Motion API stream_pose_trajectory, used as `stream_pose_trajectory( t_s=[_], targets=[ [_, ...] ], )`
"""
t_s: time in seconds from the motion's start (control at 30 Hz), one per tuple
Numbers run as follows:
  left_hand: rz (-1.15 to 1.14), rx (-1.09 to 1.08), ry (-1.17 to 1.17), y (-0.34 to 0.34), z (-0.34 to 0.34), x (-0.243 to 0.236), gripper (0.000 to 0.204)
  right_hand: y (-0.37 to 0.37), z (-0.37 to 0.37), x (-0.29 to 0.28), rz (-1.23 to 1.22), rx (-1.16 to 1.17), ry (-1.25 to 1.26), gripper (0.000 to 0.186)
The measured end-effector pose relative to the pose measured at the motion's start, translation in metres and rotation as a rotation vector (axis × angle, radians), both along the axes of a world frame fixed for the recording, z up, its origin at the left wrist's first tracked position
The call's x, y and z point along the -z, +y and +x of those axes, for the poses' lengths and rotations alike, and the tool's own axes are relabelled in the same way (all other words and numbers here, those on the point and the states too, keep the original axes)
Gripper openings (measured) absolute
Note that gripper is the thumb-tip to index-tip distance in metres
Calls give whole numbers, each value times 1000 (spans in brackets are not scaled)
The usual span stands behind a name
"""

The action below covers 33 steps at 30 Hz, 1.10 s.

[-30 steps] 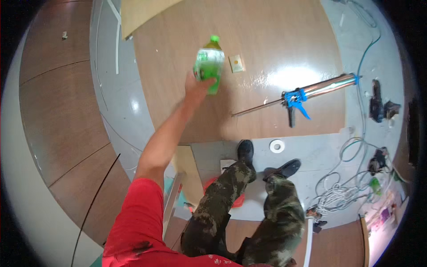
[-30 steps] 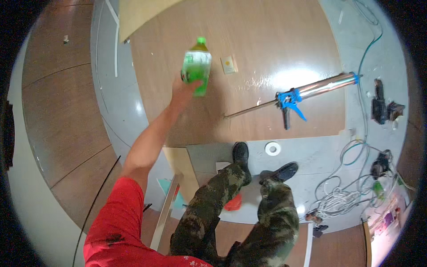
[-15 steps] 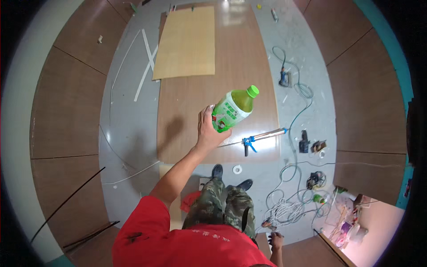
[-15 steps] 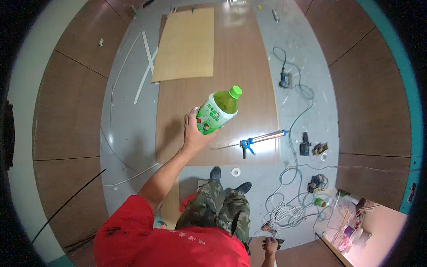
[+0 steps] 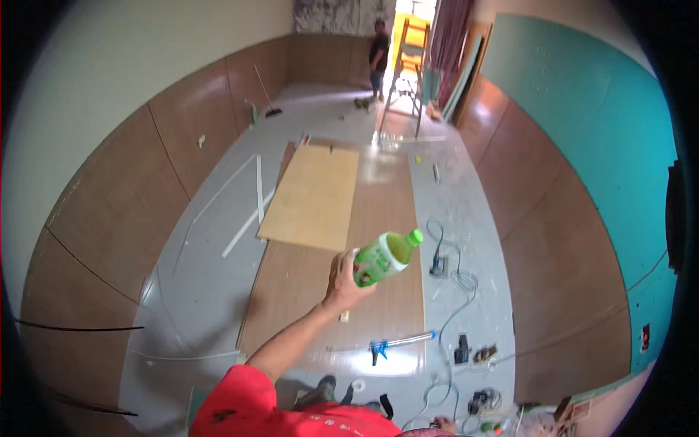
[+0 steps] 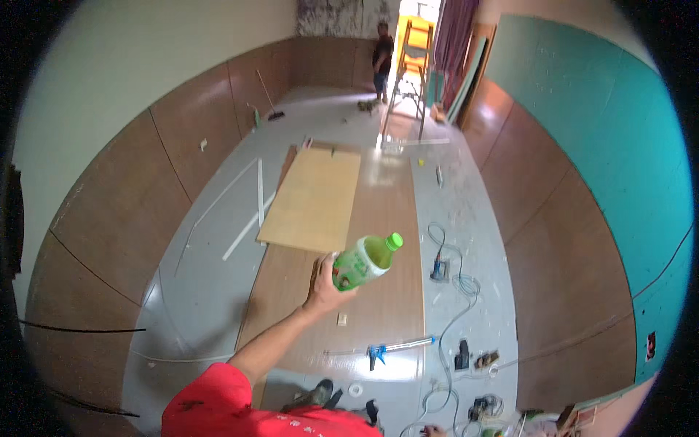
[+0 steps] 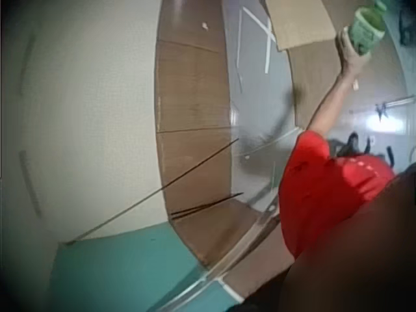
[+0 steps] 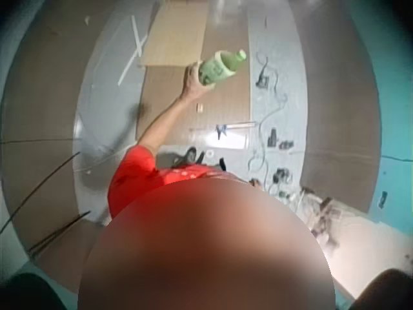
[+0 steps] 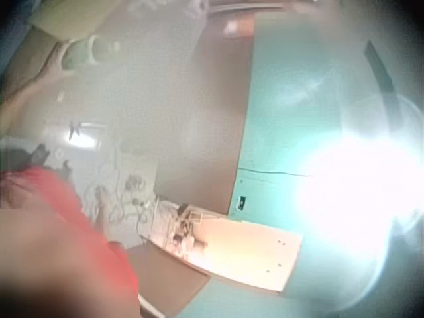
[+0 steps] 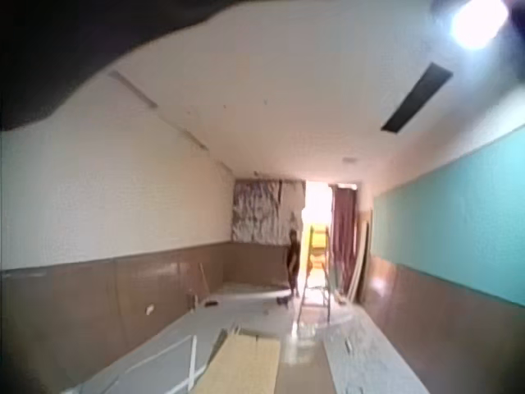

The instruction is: Installing a black rubber sealant or edge trim strip onto the side of a wooden panel using a utility knife and hammer.

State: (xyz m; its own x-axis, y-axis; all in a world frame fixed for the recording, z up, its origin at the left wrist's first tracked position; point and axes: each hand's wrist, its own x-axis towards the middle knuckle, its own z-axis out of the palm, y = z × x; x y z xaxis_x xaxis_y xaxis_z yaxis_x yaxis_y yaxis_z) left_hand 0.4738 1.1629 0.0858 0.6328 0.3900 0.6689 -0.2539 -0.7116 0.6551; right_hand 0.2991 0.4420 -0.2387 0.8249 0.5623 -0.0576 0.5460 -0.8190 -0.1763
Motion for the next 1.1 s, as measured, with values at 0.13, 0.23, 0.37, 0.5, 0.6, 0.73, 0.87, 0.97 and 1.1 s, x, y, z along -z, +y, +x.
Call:
stream_pose_trajectory(
  t_s=[0.13, 0.23, 0.37, 0.5, 0.6, 0.73, 0.87, 0.97, 1.1],
  targets=[
    [133, -216, 29, 10, -21, 5, 84, 62, 6, 3, 288, 646, 811, 38],
    [3, -224, 61, -4, -12, 9, 80, 40, 19, -14, 160, 493, 659, 40],
    [-17, -228, 242, 3, -4, 25, 79, 86, 31, -65, 434, 938, 850, 22],
    [-161, -122, 512, -2, -36, 49, 79, 313, 167, -252, 672, 495, 713, 31],
    [-55, 24, 477, -23, -52, 88, 80, 420, 233, -291, 812, 385, 816, 33],
    [-83, 168, 533, -45, -107, 165, 81, 487, 243, -251, 759, 301, 1006, 38],
    [-241, 143, 654, -61, -140, 236, 82, 497, 238, -168, 638, 50, 1009, 29],
    [-301, -40, 762, -53, -131, 300, 79, 528, 253, -82, 498, -25, 958, 33],
    [-326, -250, 973, -103, -180, 408, 76, 589, 265, 83, 173, -95, 706, 44]
  ],
)
